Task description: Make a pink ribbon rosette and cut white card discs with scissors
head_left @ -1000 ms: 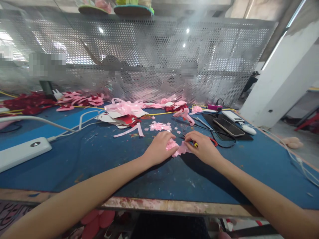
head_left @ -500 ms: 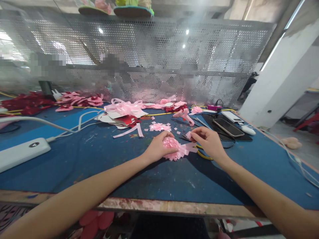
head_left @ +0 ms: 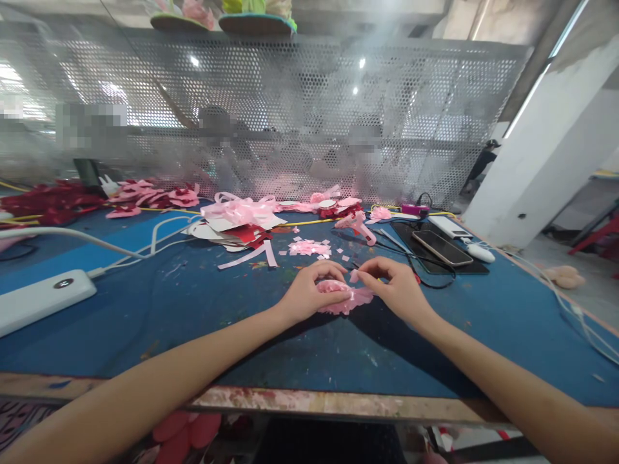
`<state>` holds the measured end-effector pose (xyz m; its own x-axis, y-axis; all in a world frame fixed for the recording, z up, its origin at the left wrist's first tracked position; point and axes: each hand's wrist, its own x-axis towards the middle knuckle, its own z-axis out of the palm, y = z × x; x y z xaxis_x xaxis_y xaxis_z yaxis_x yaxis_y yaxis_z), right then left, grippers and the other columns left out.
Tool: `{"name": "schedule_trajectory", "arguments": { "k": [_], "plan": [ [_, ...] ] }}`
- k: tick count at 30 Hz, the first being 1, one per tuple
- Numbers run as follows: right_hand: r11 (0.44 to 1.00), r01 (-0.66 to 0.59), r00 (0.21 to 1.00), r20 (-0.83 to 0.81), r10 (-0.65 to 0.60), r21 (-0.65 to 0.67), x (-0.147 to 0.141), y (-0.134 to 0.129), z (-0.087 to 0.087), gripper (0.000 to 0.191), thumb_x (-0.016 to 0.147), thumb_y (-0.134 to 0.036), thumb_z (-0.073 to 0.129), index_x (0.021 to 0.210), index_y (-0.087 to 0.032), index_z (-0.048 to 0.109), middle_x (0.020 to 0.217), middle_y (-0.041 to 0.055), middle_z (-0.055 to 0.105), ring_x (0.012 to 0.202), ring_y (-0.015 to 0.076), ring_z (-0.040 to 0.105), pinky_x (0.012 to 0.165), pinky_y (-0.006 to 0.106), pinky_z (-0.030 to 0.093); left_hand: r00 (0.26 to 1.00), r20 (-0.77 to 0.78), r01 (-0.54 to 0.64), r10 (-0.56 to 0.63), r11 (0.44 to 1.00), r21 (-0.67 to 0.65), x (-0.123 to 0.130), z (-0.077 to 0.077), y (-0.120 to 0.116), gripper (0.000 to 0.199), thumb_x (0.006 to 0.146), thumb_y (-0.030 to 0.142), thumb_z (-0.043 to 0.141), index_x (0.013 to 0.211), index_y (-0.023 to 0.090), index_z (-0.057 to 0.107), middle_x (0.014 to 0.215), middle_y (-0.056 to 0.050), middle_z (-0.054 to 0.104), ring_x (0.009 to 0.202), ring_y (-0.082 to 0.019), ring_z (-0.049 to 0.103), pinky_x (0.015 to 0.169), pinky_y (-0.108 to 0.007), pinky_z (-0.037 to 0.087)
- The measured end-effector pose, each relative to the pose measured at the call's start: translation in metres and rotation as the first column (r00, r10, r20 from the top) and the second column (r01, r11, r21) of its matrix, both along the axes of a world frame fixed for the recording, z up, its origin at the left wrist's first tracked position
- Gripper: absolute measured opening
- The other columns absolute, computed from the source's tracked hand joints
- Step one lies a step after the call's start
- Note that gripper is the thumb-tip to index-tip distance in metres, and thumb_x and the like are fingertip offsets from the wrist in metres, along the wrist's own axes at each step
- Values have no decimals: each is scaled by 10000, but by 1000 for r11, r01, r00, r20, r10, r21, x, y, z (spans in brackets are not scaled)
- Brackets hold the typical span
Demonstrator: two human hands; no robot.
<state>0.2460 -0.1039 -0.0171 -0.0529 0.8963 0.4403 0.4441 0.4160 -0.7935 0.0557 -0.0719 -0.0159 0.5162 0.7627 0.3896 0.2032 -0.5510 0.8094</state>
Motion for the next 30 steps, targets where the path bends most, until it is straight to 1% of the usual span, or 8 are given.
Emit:
{"name": "schedule_trajectory", "arguments": {
  "k": [4,7,11,18,21,24,26,30],
  "plan": [
    [998,-14,1000,-16,13,-63,-3,-2,0,125,756,-263,576,740,-174,663,690,16,658,645,141,591,581,240,448,1000,14,-9,10,1000,-29,0,0,-2,176,663,278,739,737,161,630,1072,-66,652,987,-188,602,910,-301,409],
    [995,-22,999,-48,17,-97,-5,-3,0,123,740,-280,587,731,-174,649,679,16,653,632,143,591,575,246,452,999,35,-8,12,994,-107,1,-1,-2,183,683,288,720,770,160,624,954,-49,687,877,-172,627,819,-284,452],
    [989,-54,994,-102,39,-140,-5,-3,0,135,728,-304,604,722,-172,635,681,18,657,625,143,594,593,258,464,997,6,-71,72,992,-109,1,1,-2,198,674,302,718,782,158,635,776,-8,670,727,-139,593,696,-244,446],
    [978,-50,959,-282,-9,-202,-3,4,-2,238,703,-381,648,811,-171,611,717,5,627,624,116,568,598,238,460,987,84,-118,137,973,-196,2,-2,6,222,630,301,734,757,154,626,758,4,624,717,-131,555,702,-240,426],
    [961,-98,891,-454,-31,-259,1,12,-4,284,699,-427,652,800,-175,573,703,-4,605,626,106,576,597,224,470,951,226,-117,213,919,-376,3,-6,8,295,612,299,750,826,152,610,761,6,610,678,-112,550,663,-226,425],
    [923,-169,837,-544,-51,-346,4,17,-7,317,677,-433,679,807,-174,552,750,18,636,651,111,612,589,214,489,882,368,-27,293,813,-582,5,-7,7,420,574,287,781,905,155,558,701,24,597,591,-90,548,598,-211,424],
    [904,-211,847,-531,-21,-373,3,16,-8,325,680,-427,682,842,-168,568,790,37,654,672,119,628,600,223,508,836,436,26,333,770,-637,7,-6,5,488,543,267,804,933,153,533,702,22,609,588,-92,567,589,-208,437],
    [871,-293,907,-402,123,-394,-5,9,-11,328,648,-388,717,847,-161,588,758,28,658,679,149,642,592,260,534,766,517,67,381,754,-654,12,-5,0,535,532,220,813,976,149,523,755,1,637,632,-110,604,613,-223,475]
  ]
}}
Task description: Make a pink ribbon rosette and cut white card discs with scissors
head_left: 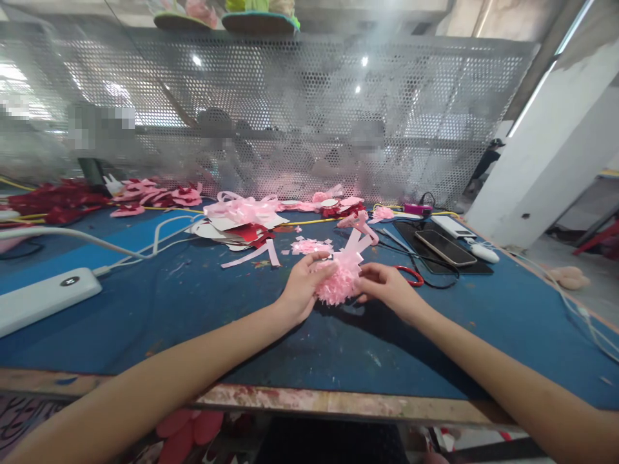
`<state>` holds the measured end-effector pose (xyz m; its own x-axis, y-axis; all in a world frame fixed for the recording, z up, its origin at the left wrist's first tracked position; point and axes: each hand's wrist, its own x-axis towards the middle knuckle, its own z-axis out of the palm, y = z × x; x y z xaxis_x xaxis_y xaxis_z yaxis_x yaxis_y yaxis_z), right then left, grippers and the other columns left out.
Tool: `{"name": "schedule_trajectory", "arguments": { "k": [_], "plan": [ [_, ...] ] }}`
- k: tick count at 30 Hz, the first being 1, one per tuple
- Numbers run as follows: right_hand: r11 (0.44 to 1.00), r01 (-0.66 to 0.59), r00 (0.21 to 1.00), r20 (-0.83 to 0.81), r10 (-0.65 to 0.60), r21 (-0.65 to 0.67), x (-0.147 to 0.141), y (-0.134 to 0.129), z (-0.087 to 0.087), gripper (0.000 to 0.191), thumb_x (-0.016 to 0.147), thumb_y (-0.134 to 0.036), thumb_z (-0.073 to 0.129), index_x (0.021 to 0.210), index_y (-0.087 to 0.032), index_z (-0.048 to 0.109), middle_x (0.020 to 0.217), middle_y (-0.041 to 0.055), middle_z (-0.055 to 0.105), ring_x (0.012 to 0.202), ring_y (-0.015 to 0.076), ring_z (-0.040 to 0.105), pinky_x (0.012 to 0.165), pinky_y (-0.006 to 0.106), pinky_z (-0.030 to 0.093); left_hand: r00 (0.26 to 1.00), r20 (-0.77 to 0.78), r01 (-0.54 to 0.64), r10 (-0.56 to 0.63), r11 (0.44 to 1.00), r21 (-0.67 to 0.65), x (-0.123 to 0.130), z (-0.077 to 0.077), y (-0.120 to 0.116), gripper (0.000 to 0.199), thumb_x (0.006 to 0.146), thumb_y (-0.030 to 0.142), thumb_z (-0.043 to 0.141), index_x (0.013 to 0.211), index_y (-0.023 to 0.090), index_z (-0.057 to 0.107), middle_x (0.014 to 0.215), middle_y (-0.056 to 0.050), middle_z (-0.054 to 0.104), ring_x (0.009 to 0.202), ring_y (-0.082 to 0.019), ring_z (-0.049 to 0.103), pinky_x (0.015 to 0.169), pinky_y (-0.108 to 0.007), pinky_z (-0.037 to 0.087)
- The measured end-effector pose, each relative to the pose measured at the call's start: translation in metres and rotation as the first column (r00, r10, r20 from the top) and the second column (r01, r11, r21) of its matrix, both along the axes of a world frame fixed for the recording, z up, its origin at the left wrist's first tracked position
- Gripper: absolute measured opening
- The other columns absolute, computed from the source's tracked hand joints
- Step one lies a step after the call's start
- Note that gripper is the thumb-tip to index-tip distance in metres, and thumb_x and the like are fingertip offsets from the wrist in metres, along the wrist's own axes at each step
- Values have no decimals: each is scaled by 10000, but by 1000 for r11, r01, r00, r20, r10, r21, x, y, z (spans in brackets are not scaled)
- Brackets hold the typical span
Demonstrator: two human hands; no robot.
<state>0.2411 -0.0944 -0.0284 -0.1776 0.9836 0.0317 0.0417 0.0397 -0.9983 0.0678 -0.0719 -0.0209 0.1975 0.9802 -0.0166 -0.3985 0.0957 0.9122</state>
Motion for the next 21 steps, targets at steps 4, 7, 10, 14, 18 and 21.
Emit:
{"name": "schedule_trajectory", "arguments": {
  "k": [4,7,10,14,18,21],
  "plan": [
    [994,-99,989,119,93,48,-5,-3,-4,260,670,-362,697,784,-153,593,671,8,644,624,143,622,545,254,525,999,32,27,-26,999,-37,2,-1,-2,508,565,214,796,1013,148,566,823,-24,658,661,-122,616,619,-234,488],
    [997,-47,993,108,41,61,-3,-1,-4,259,693,-380,672,772,-147,589,629,-1,627,580,130,605,522,245,510,996,54,78,-77,997,-14,2,-3,-1,427,598,214,777,986,139,614,882,-36,667,708,-118,612,658,-226,482],
    [997,3,995,102,-11,83,1,2,-1,260,695,-387,668,755,-147,589,598,-12,610,535,110,581,524,239,498,990,40,131,-132,991,24,1,-4,1,323,632,225,754,927,137,655,884,-34,674,705,-99,595,656,-201,464],
    [994,33,992,119,-45,101,3,2,1,242,700,-379,658,742,-152,584,580,-19,597,513,102,560,532,238,490,991,-23,135,-134,991,2,-1,-4,2,271,629,250,759,861,139,675,811,-18,669,645,-84,578,616,-193,448],
    [986,8,976,212,-44,166,4,1,0,229,706,-381,643,742,-161,593,628,1,614,575,130,576,545,251,492,993,-55,98,-100,994,-45,-2,-4,2,279,593,259,784,810,127,671,742,-8,648,600,-78,566,600,-203,448],
    [974,-49,944,329,-27,220,5,1,-4,210,698,-366,652,707,-162,603,646,11,625,593,141,570,536,248,475,993,-60,96,-100,993,-65,-1,-4,2,296,576,264,795,797,116,665,736,-18,644,599,-87,569,600,-219,457]
  ]
}}
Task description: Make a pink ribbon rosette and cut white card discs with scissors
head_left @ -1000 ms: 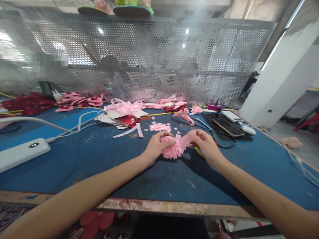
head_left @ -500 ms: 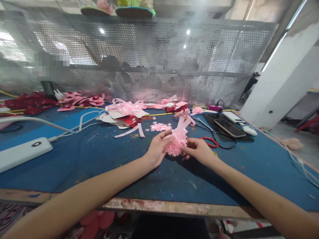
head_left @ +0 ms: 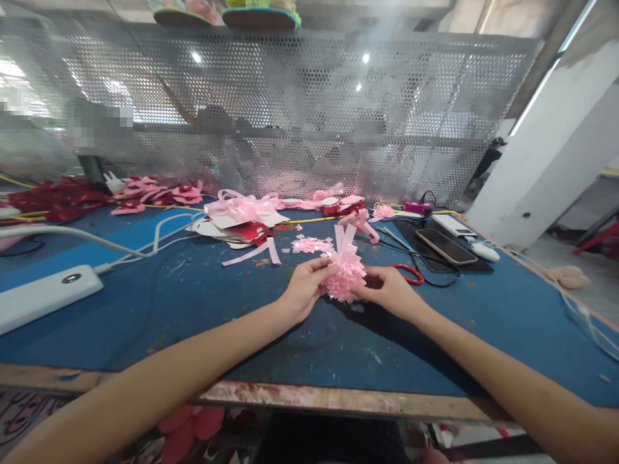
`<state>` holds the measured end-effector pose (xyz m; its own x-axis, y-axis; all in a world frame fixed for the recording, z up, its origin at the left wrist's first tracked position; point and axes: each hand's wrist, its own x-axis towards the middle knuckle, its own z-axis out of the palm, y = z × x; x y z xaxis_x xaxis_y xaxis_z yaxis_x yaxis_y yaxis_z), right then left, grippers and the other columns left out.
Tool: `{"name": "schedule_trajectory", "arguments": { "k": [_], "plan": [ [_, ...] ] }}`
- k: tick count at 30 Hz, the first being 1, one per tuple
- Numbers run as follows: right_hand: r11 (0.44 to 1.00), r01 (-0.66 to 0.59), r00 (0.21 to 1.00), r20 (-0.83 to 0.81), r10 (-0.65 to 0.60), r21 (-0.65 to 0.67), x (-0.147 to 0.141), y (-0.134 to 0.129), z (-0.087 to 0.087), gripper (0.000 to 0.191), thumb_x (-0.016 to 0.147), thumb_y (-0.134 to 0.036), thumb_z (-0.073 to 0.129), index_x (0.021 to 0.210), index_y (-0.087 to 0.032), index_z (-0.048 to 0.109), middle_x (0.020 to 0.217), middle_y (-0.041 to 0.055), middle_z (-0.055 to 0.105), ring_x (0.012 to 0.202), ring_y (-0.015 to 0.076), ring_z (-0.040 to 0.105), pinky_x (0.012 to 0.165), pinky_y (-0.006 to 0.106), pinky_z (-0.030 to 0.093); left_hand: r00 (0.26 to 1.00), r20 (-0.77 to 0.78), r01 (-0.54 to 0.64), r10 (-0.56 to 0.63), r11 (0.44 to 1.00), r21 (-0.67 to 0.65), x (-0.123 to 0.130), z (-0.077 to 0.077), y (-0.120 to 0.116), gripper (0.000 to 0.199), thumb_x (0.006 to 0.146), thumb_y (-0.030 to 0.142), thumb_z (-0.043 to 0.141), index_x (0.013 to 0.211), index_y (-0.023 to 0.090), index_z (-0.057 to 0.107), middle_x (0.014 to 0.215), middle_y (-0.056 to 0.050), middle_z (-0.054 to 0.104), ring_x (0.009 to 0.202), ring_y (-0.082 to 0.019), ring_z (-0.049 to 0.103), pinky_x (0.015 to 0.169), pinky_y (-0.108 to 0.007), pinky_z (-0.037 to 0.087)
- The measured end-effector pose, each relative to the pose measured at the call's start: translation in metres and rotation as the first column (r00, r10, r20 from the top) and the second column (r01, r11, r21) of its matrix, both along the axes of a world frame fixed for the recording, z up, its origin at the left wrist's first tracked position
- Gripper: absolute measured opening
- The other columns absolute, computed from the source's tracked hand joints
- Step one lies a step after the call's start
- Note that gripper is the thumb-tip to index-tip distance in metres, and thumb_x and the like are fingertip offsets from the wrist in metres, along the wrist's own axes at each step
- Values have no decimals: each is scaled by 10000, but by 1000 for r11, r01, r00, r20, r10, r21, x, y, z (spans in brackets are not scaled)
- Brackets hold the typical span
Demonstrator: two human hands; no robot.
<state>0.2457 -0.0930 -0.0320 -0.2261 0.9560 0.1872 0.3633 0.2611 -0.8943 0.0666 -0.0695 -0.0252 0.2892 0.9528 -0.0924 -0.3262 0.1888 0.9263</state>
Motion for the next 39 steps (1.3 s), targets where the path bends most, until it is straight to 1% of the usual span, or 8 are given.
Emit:
{"name": "schedule_trajectory", "arguments": {
  "k": [2,10,16,21,27,31,36,39],
  "plan": [
    [1000,-5,1000,24,5,-6,1,1,-2,209,705,-362,646,686,-159,598,620,11,619,575,142,563,523,249,465,1000,5,2,-2,1000,0,0,0,0,300,565,266,802,778,110,659,722,-20,637,592,-87,563,590,-218,455],
    [997,-48,996,-76,43,-67,1,2,0,203,728,-353,625,677,-162,580,575,-9,579,521,120,523,519,241,433,998,29,55,-55,998,-22,-1,-1,2,302,581,261,801,793,104,654,722,-22,637,608,-85,572,612,-212,470],
    [999,-24,997,-69,20,-46,3,3,2,234,724,-390,627,670,-166,584,558,-10,580,512,123,523,506,241,434,993,57,105,-99,989,-106,-3,2,6,245,614,181,775,813,108,653,714,-26,642,602,-89,581,646,-233,490],
    [998,52,996,-71,-53,-21,5,4,1,262,706,-425,636,703,-166,600,548,-14,577,499,128,527,501,246,434,991,69,127,-115,972,-198,-6,3,9,203,619,116,753,770,136,619,683,-19,633,626,-112,598,694,-269,512],
    [995,102,990,-103,-100,11,7,7,-1,271,719,-416,624,795,-156,640,618,-8,593,506,110,493,508,241,417,992,73,115,-104,978,-171,-5,3,7,188,635,121,748,718,151,583,630,-1,617,585,-98,589,716,-281,525],
    [994,111,987,-117,-110,5,8,8,-2,261,722,-404,622,791,-154,640,632,-2,591,519,106,478,509,239,413,990,76,128,-116,977,-173,-4,4,7,171,646,115,735,769,142,620,689,-27,652,634,-112,614,737,-280,523],
    [991,135,984,-117,-133,6,8,8,-2,276,718,-411,625,800,-149,645,634,3,596,517,107,478,507,240,407,989,71,136,-128,982,-132,-5,5,7,179,663,223,744,791,134,656,730,-39,668,663,-125,618,726,-278,518],
    [991,137,984,-117,-135,7,8,8,-1,287,706,-426,630,790,-152,648,633,6,604,516,113,485,508,246,413,990,67,127,-120,987,-98,-5,4,7,198,639,259,765,753,136,661,705,-29,667,651,-118,611,696,-262,510]
  ]
}}
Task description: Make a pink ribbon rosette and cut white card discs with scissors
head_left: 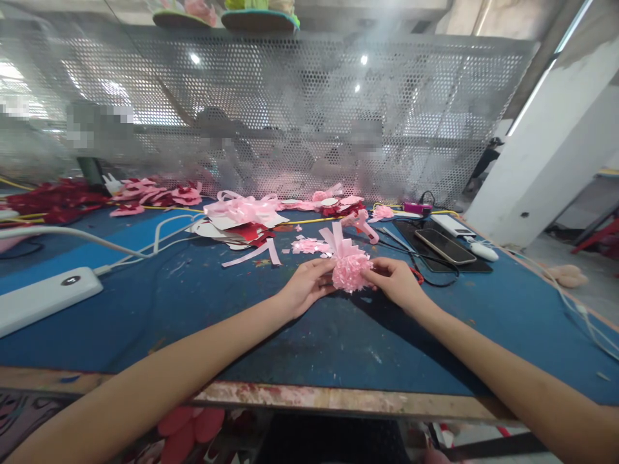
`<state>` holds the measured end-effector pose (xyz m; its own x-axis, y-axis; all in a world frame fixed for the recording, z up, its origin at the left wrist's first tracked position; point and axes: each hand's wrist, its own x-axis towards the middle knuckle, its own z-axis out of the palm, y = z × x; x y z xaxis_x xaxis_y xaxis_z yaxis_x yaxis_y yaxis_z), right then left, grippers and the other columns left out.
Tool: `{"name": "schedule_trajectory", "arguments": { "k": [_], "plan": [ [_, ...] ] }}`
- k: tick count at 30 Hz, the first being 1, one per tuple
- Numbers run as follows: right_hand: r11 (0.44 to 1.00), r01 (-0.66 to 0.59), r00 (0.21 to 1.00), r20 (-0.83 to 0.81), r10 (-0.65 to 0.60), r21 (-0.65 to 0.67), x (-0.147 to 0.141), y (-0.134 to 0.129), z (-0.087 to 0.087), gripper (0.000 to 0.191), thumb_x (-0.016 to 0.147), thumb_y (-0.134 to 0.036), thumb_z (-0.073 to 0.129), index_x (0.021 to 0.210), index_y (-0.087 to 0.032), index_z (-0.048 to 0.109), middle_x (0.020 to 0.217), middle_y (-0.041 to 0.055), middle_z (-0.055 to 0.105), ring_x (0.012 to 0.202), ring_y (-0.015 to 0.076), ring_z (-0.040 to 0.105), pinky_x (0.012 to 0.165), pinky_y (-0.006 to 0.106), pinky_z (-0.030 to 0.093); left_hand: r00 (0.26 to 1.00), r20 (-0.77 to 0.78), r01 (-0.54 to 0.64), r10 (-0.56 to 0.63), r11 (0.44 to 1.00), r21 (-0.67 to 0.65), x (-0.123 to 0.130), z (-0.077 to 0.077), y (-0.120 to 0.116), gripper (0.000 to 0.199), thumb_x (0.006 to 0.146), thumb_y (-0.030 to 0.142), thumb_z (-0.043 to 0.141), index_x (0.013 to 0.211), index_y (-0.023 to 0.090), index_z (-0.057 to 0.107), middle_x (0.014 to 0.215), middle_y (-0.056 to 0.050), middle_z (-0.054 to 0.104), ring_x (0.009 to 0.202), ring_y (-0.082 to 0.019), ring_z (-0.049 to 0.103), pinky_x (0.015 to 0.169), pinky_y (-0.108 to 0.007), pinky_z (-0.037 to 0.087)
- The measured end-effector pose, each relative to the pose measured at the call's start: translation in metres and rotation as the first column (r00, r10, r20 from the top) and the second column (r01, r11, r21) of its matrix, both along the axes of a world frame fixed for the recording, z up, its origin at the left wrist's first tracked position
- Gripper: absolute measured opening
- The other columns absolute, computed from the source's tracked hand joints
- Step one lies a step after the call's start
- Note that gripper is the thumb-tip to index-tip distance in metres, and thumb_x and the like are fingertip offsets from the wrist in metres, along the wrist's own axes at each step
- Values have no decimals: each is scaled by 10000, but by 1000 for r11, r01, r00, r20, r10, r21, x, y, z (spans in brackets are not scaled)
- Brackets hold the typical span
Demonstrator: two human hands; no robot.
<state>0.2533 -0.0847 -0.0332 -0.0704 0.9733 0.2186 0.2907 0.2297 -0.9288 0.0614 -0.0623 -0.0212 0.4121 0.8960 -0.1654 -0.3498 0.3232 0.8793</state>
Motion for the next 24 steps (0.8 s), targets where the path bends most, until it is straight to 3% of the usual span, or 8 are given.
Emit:
{"name": "schedule_trajectory", "arguments": {
  "k": [17,24],
  "plan": [
    [998,-46,996,-73,43,-36,0,1,-3,269,708,-414,648,769,-152,633,596,-6,581,506,107,484,519,249,403,1000,13,-27,26,999,25,0,-4,1,180,658,232,752,793,145,671,722,-21,686,648,-105,618,663,-228,472],
    [999,-23,997,-81,19,-45,0,2,-4,283,696,-416,659,783,-148,637,601,-4,592,504,110,499,519,253,415,1000,-2,-7,7,998,67,0,-5,1,242,642,319,762,780,141,674,715,-21,678,646,-102,609,669,-225,473]
  ]
}}
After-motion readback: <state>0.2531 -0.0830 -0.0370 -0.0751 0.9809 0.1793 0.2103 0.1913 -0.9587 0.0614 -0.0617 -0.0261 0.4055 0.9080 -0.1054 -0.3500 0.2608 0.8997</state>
